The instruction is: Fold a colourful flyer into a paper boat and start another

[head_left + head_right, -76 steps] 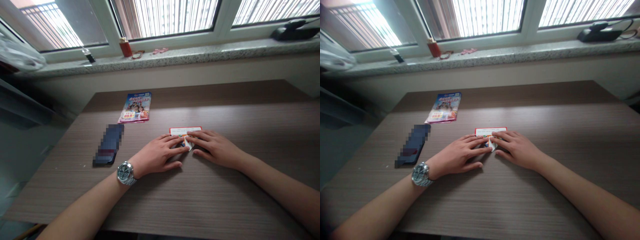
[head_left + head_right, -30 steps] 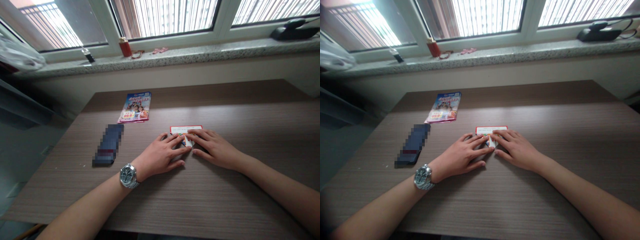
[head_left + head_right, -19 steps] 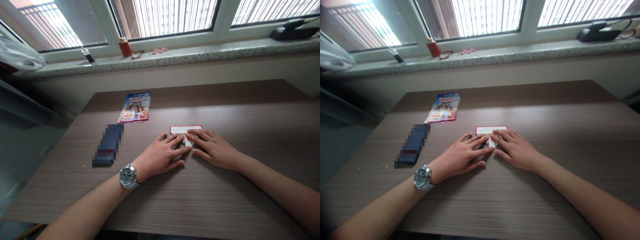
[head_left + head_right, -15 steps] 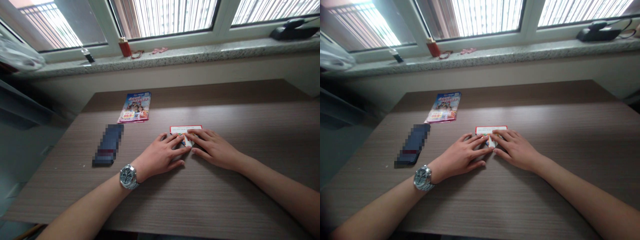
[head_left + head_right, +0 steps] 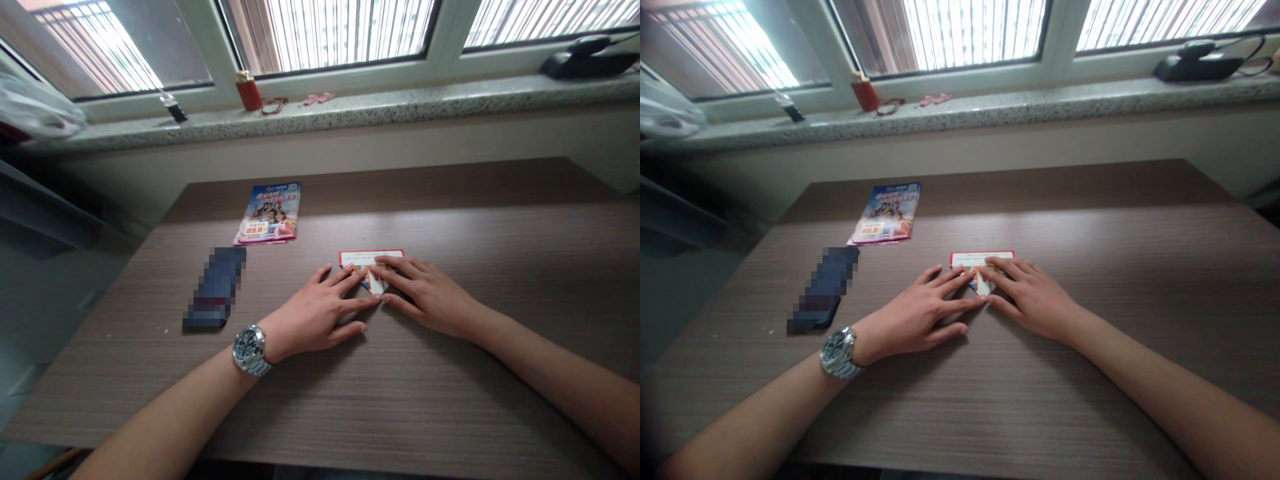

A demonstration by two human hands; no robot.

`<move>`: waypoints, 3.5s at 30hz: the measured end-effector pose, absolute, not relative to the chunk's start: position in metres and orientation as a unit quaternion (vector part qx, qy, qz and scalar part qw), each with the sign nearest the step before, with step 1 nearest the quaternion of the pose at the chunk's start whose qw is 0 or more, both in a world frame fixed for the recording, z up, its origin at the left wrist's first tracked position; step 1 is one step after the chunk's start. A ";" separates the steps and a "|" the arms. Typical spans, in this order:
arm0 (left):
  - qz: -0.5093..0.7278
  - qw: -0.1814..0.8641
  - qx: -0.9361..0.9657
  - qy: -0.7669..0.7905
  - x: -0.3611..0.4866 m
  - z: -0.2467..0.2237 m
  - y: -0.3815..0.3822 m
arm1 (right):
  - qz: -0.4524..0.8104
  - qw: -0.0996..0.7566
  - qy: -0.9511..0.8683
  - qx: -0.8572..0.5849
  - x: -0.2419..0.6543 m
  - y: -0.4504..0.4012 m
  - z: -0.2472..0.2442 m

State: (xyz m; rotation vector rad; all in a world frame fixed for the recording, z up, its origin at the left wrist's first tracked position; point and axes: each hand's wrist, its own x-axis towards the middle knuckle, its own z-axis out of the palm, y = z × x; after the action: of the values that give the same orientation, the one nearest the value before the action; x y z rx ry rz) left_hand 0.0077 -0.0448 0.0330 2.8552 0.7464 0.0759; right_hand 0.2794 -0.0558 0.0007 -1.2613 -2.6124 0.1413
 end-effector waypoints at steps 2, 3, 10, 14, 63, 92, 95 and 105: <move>0.024 0.100 0.963 0.248 0.007 0.034 -0.044 | 0.049 0.119 -0.893 -0.430 0.280 -0.055 0.000; 0.022 0.102 0.963 0.247 0.006 0.035 -0.043 | 0.048 0.120 -0.893 -0.430 0.280 -0.055 0.000; 0.008 0.115 0.964 0.241 0.004 0.037 -0.041 | 0.050 0.123 -0.893 -0.430 0.281 -0.056 -0.002; 0.011 0.115 0.959 0.257 0.006 0.034 -0.043 | 0.050 0.123 -0.892 -0.432 0.281 -0.055 -0.003; 0.049 0.068 0.948 0.308 0.013 0.025 -0.044 | 0.113 0.200 -0.900 -0.371 0.289 -0.053 0.006; 0.047 0.121 0.952 0.278 0.000 0.028 -0.029 | 0.174 0.149 -0.926 -0.300 0.298 -0.048 0.007; 0.050 0.109 0.951 0.284 -0.004 0.030 -0.024 | 0.176 0.152 -0.925 -0.302 0.298 -0.047 0.005; 0.072 0.086 0.937 0.331 -0.016 0.033 -0.014 | 0.182 0.156 -0.921 -0.308 0.298 -0.048 0.006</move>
State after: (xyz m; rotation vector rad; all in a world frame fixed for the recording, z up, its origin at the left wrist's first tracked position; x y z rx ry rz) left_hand -0.0164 -0.0143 0.0330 2.7917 0.9865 0.2147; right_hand 0.2984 -0.0479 0.0060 -0.8809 -2.6365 0.5215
